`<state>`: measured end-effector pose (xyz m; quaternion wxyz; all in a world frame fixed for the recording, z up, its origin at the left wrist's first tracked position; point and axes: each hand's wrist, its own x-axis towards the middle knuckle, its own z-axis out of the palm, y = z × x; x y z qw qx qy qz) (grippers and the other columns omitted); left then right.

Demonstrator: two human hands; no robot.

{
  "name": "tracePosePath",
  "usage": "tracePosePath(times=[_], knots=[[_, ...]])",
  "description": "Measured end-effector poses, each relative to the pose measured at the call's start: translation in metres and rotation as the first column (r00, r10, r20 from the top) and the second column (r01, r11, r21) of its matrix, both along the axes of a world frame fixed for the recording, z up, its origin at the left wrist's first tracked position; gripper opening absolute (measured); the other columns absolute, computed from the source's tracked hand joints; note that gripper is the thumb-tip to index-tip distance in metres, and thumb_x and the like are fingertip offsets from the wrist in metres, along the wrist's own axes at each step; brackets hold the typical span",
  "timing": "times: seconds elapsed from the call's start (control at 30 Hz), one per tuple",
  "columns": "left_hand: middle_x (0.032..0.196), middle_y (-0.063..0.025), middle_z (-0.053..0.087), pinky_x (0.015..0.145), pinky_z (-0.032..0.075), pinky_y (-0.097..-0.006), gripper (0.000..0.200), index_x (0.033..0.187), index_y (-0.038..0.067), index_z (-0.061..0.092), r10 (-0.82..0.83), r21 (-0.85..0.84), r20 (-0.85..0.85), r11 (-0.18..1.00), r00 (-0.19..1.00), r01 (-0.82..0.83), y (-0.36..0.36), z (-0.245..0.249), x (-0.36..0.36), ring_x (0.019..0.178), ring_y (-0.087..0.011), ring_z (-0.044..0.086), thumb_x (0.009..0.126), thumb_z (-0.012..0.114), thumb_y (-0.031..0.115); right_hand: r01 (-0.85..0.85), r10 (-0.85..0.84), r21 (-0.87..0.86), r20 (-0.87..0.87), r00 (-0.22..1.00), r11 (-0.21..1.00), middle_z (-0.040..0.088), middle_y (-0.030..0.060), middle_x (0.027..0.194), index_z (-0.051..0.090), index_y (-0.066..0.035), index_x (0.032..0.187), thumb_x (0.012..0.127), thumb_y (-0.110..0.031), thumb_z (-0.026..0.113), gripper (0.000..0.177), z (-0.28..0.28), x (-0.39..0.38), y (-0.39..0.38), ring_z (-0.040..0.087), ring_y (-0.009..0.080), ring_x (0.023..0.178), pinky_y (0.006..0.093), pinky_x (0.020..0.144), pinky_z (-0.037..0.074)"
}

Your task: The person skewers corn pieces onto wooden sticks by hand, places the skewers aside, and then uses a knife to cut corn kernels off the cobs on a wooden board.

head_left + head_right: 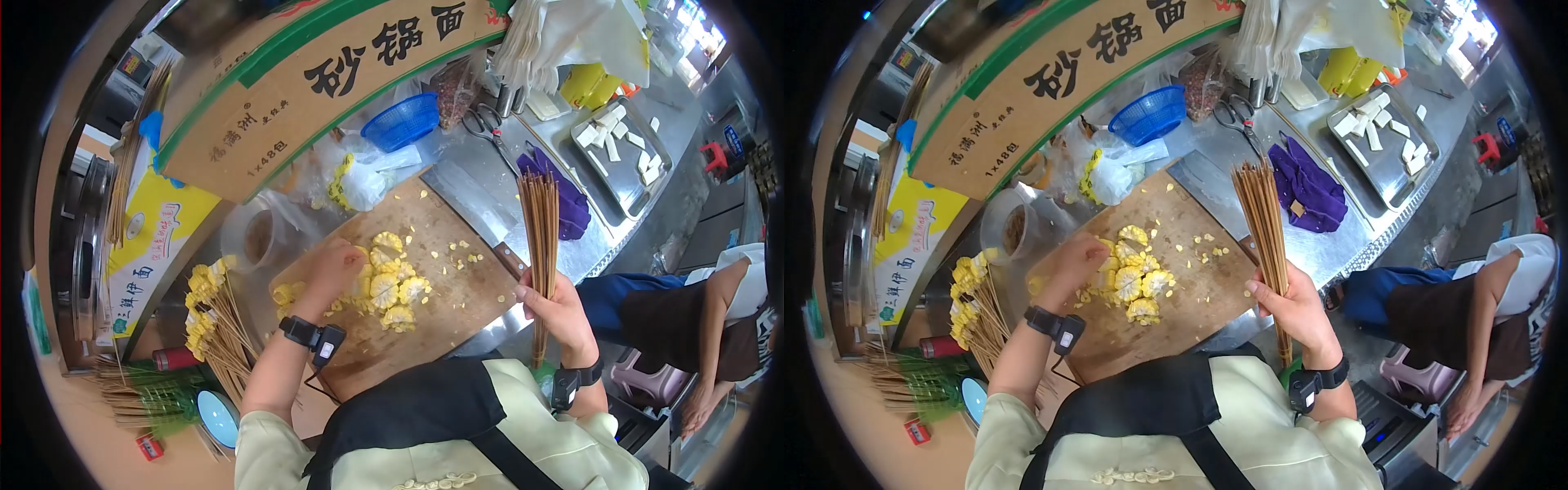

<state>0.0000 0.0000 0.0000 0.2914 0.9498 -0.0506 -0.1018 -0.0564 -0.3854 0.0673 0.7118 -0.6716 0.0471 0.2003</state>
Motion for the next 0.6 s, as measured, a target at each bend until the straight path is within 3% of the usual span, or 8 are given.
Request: tracePosePath(times=[0.07, 0.17, 0.2, 0.27, 0.37, 0.47, 0.5, 0.6], knots=[[0.097, -0.0134, 0.059, 0.078, 0.047, -0.0371, 0.015, 0.091, 0.002, 0.063, -0.056, 0.022, 0.123, 0.998, 0.991, 0.054, -0.01, 0.01, 0.008, 0.091, -0.0321, 0.058, 0.083, 0.06, 0.014, -0.014, 0.014, 0.003, -0.004, 1.0, 1.0, 0.054, 0.0006, 0.077, 0.055, -0.002, 0.097, 0.088, -0.009, 0.062, 0.013, -0.004, 0.002, 0.004, 0.052, 0.0063, 0.058, 0.0195, 0.054, 0.043], [0.093, -0.012, 0.059, 0.075, 0.047, -0.0306, 0.016, 0.096, 0.002, 0.064, -0.066, -0.069, 0.205, 0.994, 0.977, 0.081, -0.044, 0.01, 0.03, 0.086, -0.0278, 0.06, 0.083, 0.059, 0.009, 0.036, -0.035, 0.021, -0.054, 0.998, 0.999, 0.053, -0.0009, 0.074, 0.054, -0.003, 0.094, 0.088, -0.007, 0.061, 0.01, -0.004, 0.0, -0.005, 0.05, 0.0062, 0.057, 0.0201, 0.053, 0.043], [0.096, -0.0128, 0.059, 0.078, 0.047, -0.0334, 0.019, 0.1, 0.003, 0.063, -0.074, -0.101, 0.243, 0.99, 0.967, 0.101, -0.052, 0.004, 0.043, 0.089, -0.0301, 0.058, 0.083, 0.057, 0.008, 0.049, -0.046, 0.04, -0.06, 0.997, 0.998, 0.053, -0.0001, 0.076, 0.054, -0.002, 0.096, 0.087, -0.005, 0.059, 0.01, -0.009, 0.002, -0.005, 0.051, 0.0068, 0.059, 0.0205, 0.054, 0.043], [0.101, -0.0144, 0.058, 0.083, 0.046, -0.0389, 0.026, 0.108, 0.004, 0.06, -0.09, -0.165, 0.31, 0.975, 0.946, 0.147, -0.063, -0.024, 0.072, 0.095, -0.0348, 0.056, 0.084, 0.053, 0.006, 0.076, -0.07, 0.077, -0.079, 0.994, 0.994, 0.054, 0.0016, 0.079, 0.055, -0.001, 0.1, 0.086, -0.002, 0.056, 0.014, -0.026, 0.005, -0.004, 0.053, 0.008, 0.063, 0.0213, 0.055, 0.045], [0.108, -0.0131, 0.057, 0.09, 0.043, -0.0401, 0.037, 0.116, 0.006, 0.057, -0.124, -0.011, 0.366, 0.99, 0.922, 0.137, -0.073, -0.083, 0.112, 0.102, -0.0354, 0.052, 0.08, 0.048, -0.002, 0.097, -0.097, -0.01, -0.065, 0.993, 0.995, 0.055, 0.0036, 0.089, 0.055, 0.001, 0.104, 0.086, 0.001, 0.055, 0.018, -0.037, 0.008, 0.005, 0.057, 0.0104, 0.067, 0.024, 0.058, 0.049], [0.111, -0.0119, 0.056, 0.093, 0.04, -0.0409, 0.041, 0.114, 0.005, 0.057, -0.14, 0.159, 0.283, 0.982, 0.949, 0.097, -0.101, -0.066, 0.118, 0.106, -0.0348, 0.049, 0.076, 0.047, -0.006, 0.011, 0.025, -0.293, 0.118, 0.993, 0.956, 0.055, 0.0093, 0.096, 0.055, 0.001, 0.107, 0.081, 0.001, 0.055, 0.026, -0.058, 0.013, 0.006, 0.059, 0.0174, 0.076, 0.0281, 0.064, 0.052], [0.11, -0.0121, 0.056, 0.093, 0.04, -0.0406, 0.038, 0.111, 0.005, 0.058, -0.196, 0.166, 0.282, 0.974, 0.939, 0.154, -0.108, -0.059, 0.116, 0.106, -0.0342, 0.049, 0.076, 0.048, -0.005, 0.0, 0.08, -0.397, 0.185, 0.979, 0.918, 0.056, 0.011, 0.097, 0.055, 0.001, 0.107, 0.08, 0.0, 0.056, 0.027, -0.067, 0.013, 0.006, 0.06, 0.0204, 0.079, 0.0302, 0.067, 0.052], [0.107, -0.0126, 0.055, 0.091, 0.041, -0.0403, 0.031, 0.102, 0.005, 0.059, -0.326, 0.184, 0.259, 0.941, 0.909, 0.285, -0.117, -0.044, 0.097, 0.104, -0.0333, 0.05, 0.074, 0.05, -0.005, 0.118, 0.204, -0.645, 0.402, 0.893, 0.755, 0.057, 0.0185, 0.102, 0.056, 0.001, 0.109, 0.076, -0.005, 0.059, 0.034, -0.079, 0.02, 0.014, 0.059, 0.0324, 0.092, 0.0376, 0.081, 0.049]])
